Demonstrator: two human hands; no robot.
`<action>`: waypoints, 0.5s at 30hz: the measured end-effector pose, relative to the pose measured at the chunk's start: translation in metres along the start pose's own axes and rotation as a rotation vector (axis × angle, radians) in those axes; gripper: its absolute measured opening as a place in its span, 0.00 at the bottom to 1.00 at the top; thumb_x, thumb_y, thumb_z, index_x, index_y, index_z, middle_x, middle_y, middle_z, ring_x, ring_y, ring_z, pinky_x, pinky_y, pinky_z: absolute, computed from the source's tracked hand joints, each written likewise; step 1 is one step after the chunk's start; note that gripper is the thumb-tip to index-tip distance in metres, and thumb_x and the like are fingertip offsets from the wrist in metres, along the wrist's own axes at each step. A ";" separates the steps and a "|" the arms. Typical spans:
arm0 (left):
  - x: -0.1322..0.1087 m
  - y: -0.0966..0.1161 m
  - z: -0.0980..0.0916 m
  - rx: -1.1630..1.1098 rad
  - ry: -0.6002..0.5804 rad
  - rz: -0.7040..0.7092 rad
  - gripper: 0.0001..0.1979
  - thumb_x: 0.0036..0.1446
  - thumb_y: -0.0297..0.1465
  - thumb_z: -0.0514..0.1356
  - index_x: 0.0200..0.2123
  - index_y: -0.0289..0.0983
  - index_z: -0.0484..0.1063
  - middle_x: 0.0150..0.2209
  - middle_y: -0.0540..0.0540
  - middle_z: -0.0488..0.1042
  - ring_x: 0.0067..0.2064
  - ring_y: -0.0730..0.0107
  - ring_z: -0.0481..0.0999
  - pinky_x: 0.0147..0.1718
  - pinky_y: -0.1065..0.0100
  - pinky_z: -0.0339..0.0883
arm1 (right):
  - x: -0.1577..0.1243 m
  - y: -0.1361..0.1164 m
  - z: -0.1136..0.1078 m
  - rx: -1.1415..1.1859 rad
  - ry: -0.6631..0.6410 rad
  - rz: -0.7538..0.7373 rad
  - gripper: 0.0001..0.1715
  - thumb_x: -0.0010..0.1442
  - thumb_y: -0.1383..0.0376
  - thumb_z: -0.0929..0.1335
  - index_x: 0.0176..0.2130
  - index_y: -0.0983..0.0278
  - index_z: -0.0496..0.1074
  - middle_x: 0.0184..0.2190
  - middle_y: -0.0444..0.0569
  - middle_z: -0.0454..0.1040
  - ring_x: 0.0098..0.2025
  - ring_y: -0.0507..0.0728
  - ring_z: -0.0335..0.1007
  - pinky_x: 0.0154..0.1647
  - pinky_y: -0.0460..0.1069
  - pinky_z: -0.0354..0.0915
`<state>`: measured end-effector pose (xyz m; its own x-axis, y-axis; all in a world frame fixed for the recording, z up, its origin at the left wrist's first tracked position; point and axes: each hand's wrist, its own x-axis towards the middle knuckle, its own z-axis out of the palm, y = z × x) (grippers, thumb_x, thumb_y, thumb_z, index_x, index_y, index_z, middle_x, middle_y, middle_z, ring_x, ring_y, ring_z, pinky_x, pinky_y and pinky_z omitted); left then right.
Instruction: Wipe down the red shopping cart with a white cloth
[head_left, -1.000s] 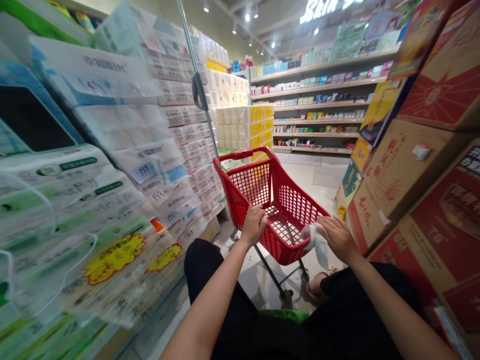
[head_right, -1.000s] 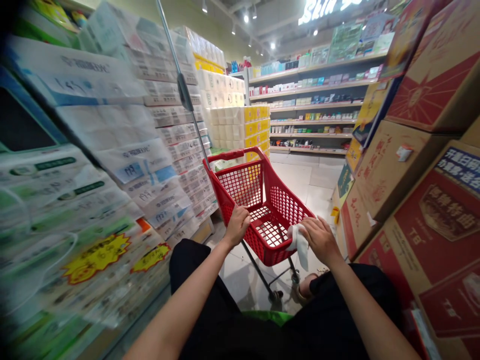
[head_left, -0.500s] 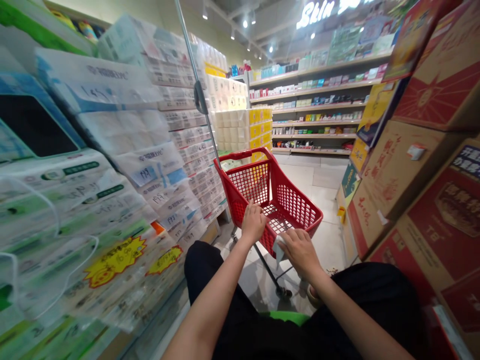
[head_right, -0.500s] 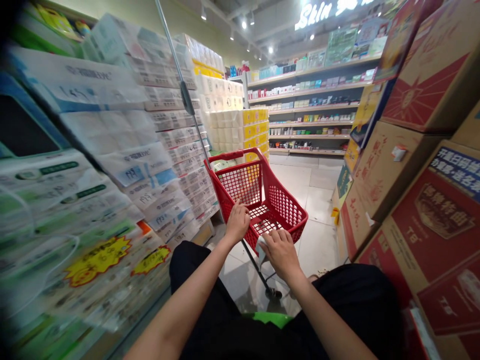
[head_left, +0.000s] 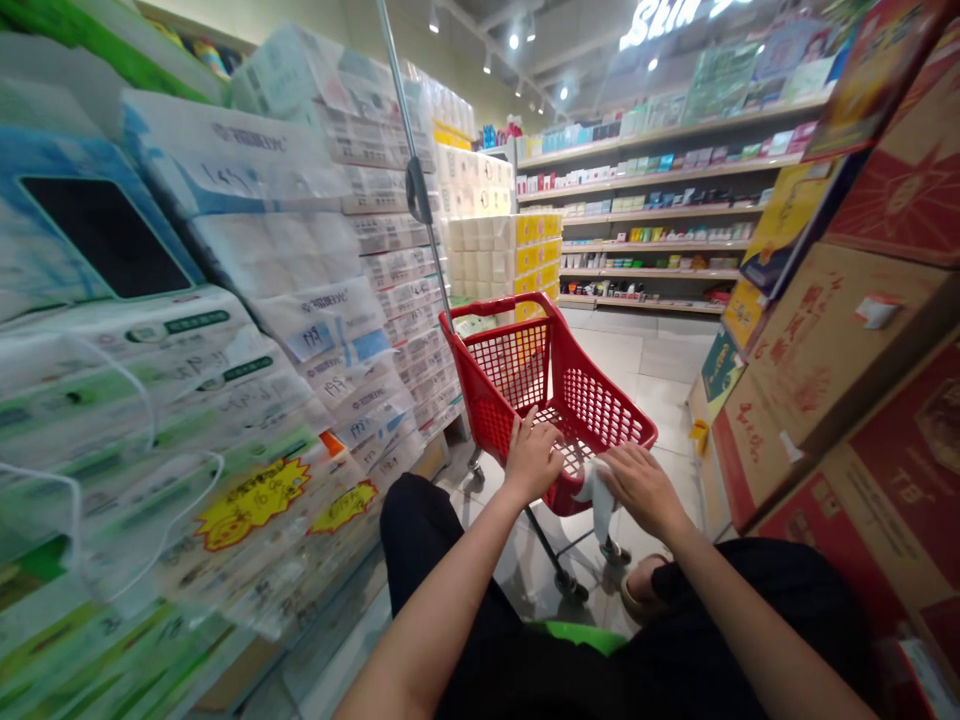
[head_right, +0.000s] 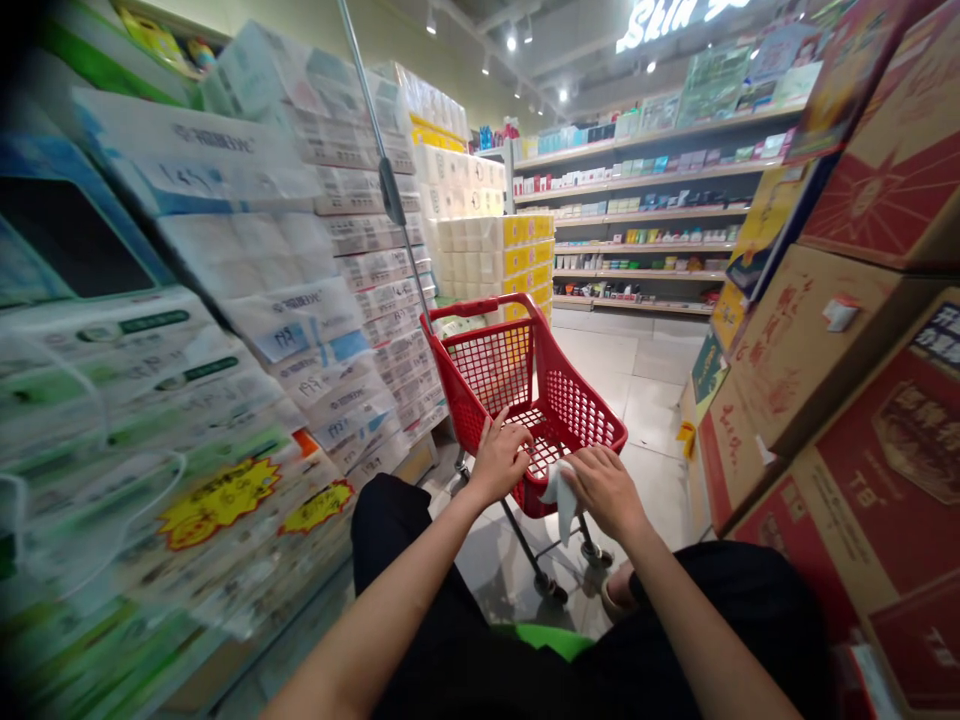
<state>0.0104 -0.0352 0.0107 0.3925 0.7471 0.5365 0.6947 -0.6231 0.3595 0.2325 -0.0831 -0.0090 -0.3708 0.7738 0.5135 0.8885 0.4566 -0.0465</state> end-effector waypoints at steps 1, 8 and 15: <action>0.000 0.000 0.000 0.000 -0.001 -0.004 0.08 0.55 0.27 0.54 0.38 0.43 0.68 0.50 0.50 0.70 0.69 0.58 0.43 0.66 0.44 0.35 | -0.001 0.014 -0.001 -0.022 0.025 0.027 0.20 0.68 0.55 0.56 0.47 0.58 0.71 0.45 0.47 0.74 0.52 0.57 0.65 0.60 0.57 0.51; 0.001 0.000 0.002 0.000 0.005 0.005 0.07 0.54 0.26 0.55 0.37 0.42 0.68 0.51 0.50 0.70 0.69 0.57 0.44 0.66 0.44 0.34 | -0.007 0.066 0.004 -0.087 0.094 0.167 0.24 0.68 0.54 0.53 0.50 0.58 0.70 0.50 0.47 0.74 0.59 0.57 0.61 0.64 0.62 0.45; 0.003 -0.009 0.000 0.004 -0.004 0.012 0.09 0.53 0.25 0.54 0.37 0.41 0.69 0.51 0.48 0.69 0.69 0.56 0.44 0.66 0.43 0.34 | 0.005 -0.008 0.001 -0.080 0.131 0.161 0.20 0.68 0.57 0.55 0.40 0.59 0.71 0.38 0.50 0.74 0.48 0.59 0.64 0.59 0.59 0.51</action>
<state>0.0055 -0.0273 0.0088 0.4032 0.7401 0.5382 0.6923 -0.6313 0.3495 0.2232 -0.0827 -0.0066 -0.1883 0.7678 0.6124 0.9540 0.2912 -0.0719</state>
